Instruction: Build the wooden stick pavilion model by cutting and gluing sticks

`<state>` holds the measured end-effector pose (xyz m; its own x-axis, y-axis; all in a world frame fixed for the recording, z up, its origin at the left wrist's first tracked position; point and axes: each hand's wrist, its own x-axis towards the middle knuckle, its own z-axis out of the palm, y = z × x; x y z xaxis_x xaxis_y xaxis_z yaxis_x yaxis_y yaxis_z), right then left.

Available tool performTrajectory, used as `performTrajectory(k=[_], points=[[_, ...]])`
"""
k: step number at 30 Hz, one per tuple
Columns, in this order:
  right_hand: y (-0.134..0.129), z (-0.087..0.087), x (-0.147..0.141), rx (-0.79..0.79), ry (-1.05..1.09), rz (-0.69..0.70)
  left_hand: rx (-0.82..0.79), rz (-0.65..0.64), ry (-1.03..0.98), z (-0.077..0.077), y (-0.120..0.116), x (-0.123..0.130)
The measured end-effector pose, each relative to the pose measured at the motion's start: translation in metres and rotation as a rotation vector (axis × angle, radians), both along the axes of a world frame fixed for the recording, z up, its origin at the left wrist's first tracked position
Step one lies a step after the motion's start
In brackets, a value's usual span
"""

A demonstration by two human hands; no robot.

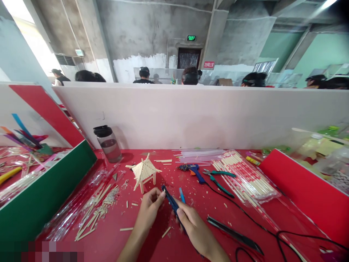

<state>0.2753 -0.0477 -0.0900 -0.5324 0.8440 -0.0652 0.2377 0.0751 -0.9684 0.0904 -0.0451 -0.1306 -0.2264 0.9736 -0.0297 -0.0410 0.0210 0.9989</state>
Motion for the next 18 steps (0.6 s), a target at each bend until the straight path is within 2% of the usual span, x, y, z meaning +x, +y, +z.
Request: performTrajectory(k=[9,18], points=[[-0.002,0.005,-0.002,0.077,-0.077,-0.012,0.02,0.007,0.015,-0.003,0.001,0.001],[-0.002,-0.007,-0.008,0.155,-0.136,-0.049,0.026,0.0,0.046,-0.005,0.0,0.003]])
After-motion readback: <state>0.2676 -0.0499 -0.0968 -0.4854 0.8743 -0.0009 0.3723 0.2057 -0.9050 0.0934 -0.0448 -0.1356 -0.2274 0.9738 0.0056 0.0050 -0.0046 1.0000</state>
